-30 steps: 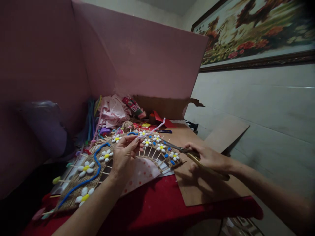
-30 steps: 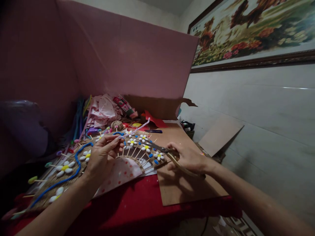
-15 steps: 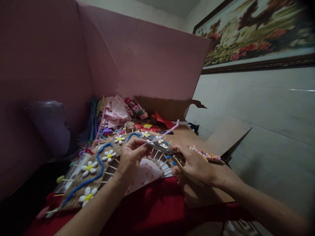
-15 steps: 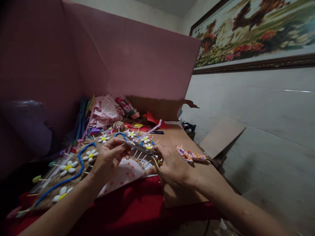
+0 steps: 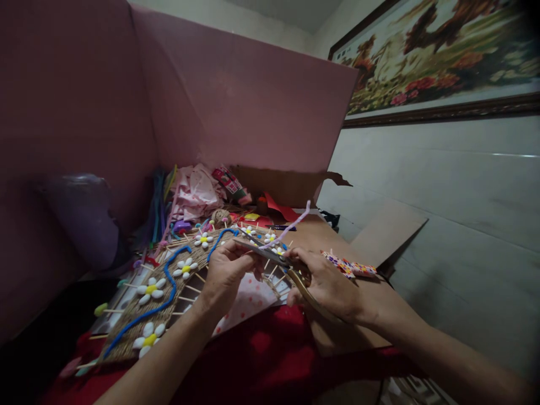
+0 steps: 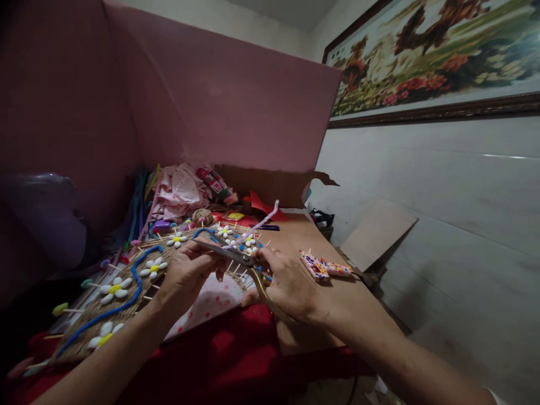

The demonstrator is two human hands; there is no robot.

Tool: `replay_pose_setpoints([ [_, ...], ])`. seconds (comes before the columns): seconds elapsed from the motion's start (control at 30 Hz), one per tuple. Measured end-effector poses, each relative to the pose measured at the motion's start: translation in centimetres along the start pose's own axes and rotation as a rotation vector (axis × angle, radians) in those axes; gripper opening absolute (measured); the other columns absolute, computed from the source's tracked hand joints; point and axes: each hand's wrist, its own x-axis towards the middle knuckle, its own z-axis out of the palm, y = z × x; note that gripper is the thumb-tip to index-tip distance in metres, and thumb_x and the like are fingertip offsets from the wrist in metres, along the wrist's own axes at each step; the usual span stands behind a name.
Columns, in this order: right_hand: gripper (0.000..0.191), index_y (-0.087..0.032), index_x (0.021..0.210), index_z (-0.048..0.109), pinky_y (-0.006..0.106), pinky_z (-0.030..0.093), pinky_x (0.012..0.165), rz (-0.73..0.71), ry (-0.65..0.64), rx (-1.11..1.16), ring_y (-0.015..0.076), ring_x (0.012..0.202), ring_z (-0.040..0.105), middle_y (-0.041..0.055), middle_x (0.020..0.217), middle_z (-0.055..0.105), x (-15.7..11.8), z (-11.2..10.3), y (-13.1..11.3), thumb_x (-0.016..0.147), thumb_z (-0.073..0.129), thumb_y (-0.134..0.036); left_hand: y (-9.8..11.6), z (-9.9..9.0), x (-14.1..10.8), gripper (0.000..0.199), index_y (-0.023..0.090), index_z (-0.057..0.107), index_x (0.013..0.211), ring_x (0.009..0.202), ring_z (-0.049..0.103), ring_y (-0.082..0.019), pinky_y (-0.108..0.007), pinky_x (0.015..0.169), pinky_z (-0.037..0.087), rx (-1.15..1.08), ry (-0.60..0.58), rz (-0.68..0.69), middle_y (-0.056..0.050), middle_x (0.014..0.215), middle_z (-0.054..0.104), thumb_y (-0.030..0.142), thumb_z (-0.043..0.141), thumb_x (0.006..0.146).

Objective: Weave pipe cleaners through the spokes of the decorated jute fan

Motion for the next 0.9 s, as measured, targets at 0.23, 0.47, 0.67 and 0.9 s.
replay_pose_setpoints([
  [0.23, 0.053, -0.02, 0.106, 0.056, 0.03, 0.044, 0.07, -0.023, -0.034, 0.11, 0.0207, 0.082, 0.057, 0.0048, 0.096, 0.063, 0.21, -0.02, -0.24, 0.063, 0.074, -0.044, 0.07, 0.02, 0.03, 0.009, 0.013, 0.06, 0.065, 0.042, 0.053, -0.01, -0.021, 0.038, 0.042, 0.045, 0.02, -0.017, 0.0, 0.054, 0.063, 0.006, 0.062, 0.059],
  [0.47, 0.054, -0.021, 0.108, 0.058, 0.025, 0.042, 0.062, 0.003, -0.049, 0.139, 0.0165, 0.071, 0.054, -0.0017, 0.082, 0.063, -0.02, 0.56, 0.08, 0.061, 0.076, -0.043, -0.1, -0.03, -0.06, 0.008, 0.014, 0.058, 0.063, 0.042, 0.054, -0.012, -0.022, 0.037, 0.044, 0.058, 0.021, 0.011, -0.001, 0.055, 0.064, 0.006, 0.061, 0.06],
  [0.67, 0.063, -0.018, 0.116, 0.052, 0.028, 0.044, 0.066, -0.033, -0.139, 0.204, 0.0185, 0.075, 0.056, 0.0034, 0.091, 0.063, 0.37, 0.2, -0.02, 0.067, 0.069, -0.054, 0.0, 0.02, -0.02, 0.009, 0.014, 0.058, 0.061, 0.04, 0.053, -0.011, -0.021, 0.036, 0.043, 0.061, 0.045, 0.002, -0.001, 0.055, 0.065, 0.005, 0.061, 0.058],
  [0.9, 0.052, -0.018, 0.105, 0.055, 0.029, 0.044, 0.06, 0.014, -0.142, 0.206, 0.0174, 0.069, 0.053, 0.0022, 0.078, 0.061, 0.37, 0.34, -0.31, 0.067, 0.069, -0.051, -0.22, -0.08, 0.04, 0.01, 0.014, 0.06, 0.063, 0.04, 0.053, -0.011, -0.022, 0.036, 0.044, 0.083, 0.041, 0.014, -0.001, 0.055, 0.064, 0.005, 0.061, 0.059],
])
